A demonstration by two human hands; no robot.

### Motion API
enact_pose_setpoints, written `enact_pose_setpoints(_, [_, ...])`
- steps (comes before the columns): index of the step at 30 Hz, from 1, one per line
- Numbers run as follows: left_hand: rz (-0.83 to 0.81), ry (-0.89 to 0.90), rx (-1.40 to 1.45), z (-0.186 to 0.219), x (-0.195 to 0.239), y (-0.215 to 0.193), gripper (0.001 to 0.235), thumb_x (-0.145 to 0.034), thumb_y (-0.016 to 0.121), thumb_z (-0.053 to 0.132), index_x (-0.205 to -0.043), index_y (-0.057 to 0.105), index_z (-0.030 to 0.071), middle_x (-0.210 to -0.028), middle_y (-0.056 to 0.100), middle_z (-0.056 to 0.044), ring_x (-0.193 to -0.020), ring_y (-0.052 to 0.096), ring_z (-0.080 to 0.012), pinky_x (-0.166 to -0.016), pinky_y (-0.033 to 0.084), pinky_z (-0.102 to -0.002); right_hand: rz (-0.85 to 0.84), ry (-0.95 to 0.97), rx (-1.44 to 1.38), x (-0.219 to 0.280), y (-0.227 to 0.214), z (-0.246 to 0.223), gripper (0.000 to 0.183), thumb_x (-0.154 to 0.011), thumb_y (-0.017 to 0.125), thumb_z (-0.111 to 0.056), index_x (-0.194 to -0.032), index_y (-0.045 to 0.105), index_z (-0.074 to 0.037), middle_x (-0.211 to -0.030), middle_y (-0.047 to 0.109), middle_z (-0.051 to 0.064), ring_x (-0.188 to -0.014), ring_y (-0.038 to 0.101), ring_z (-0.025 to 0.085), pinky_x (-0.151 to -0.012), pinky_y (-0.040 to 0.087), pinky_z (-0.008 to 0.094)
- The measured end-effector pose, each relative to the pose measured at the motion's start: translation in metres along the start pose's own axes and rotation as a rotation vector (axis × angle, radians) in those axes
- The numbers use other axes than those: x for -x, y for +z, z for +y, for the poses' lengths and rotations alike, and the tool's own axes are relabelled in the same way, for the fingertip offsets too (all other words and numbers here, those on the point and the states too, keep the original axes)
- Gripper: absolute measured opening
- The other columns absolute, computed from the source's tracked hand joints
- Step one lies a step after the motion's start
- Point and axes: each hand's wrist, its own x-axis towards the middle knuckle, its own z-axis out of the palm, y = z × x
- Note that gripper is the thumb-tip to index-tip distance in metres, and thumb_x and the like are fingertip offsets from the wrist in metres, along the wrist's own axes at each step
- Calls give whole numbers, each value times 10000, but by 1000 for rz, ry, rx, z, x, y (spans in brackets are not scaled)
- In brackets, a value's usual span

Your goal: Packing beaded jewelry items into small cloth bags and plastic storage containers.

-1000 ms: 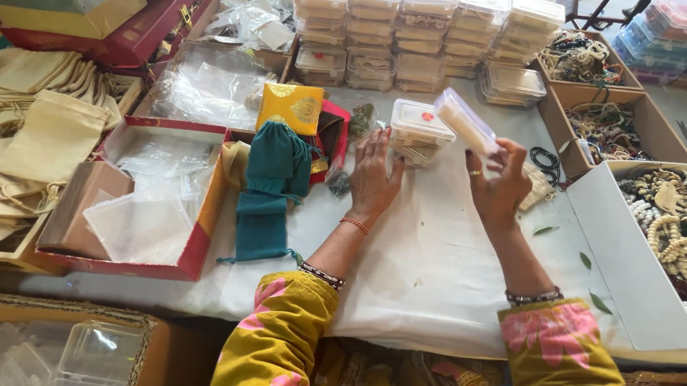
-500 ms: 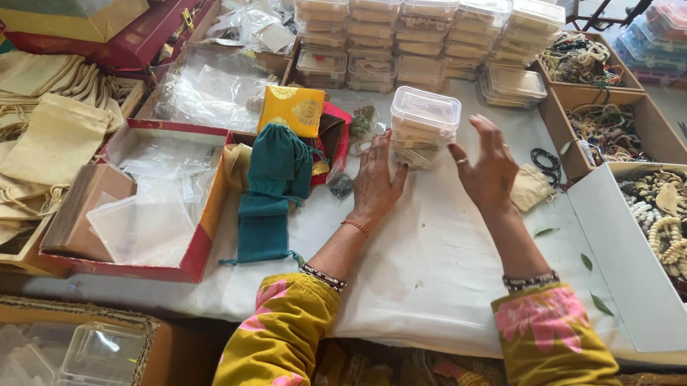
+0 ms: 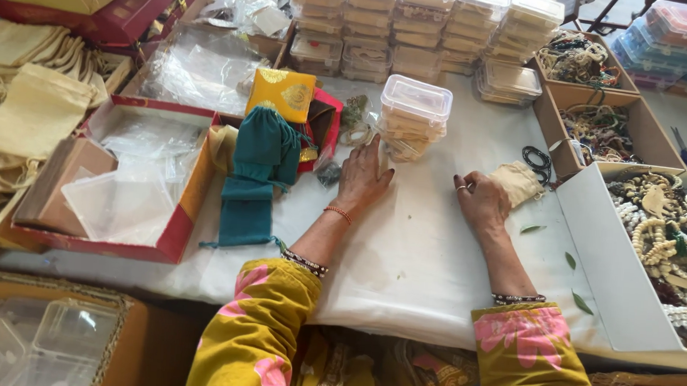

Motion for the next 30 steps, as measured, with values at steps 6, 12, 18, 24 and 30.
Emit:
enact_pose_setpoints(6, [10,51,-8,-17,3,13,1031,-803,778,378,-1557,236,-70,-1460,493,-275,-1352,467,-426,-1093,382,-528,40,2,-29,-6,9,8,295,-967,691,-431,-1014,788,-157,-883,769,80,-879,723,292,-811,535,453])
enact_pose_setpoints(12, [-59,97,-245,-16,16,28,977,-886,656,469,-1561,213,-80,-1539,416,-251,-1454,371,-403,-1175,298,-521,103,-39,-49,-6,11,9,300,-981,689,-428,-1009,789,-146,-874,761,87,-869,718,311,-811,535,452])
enact_pose_setpoints(18, [-276,83,-329,11,60,-7,834,-968,552,510,-1540,256,-20,-1600,284,-257,-1521,192,-408,-1218,140,-572,101,-43,-68,-5,11,9,295,-985,686,-417,-1014,786,-141,-854,756,80,-844,717,298,-816,534,442])
enact_pose_setpoints(24, [-545,166,-230,38,109,-139,678,-833,718,506,-1402,555,175,-1422,571,-111,-1371,486,-305,-1151,363,-464,122,-56,-73,-7,16,15,273,-985,700,-409,-989,790,-152,-831,748,73,-844,706,302,-808,524,448])
enact_pose_setpoints(30, [122,219,-342,-4,121,-299,449,-884,746,199,-1323,658,169,-1215,718,-96,-1066,683,-307,-895,559,-417,118,-54,-90,-6,13,14,262,-982,704,-408,-993,789,-160,-819,738,70,-833,704,299,-804,524,448])
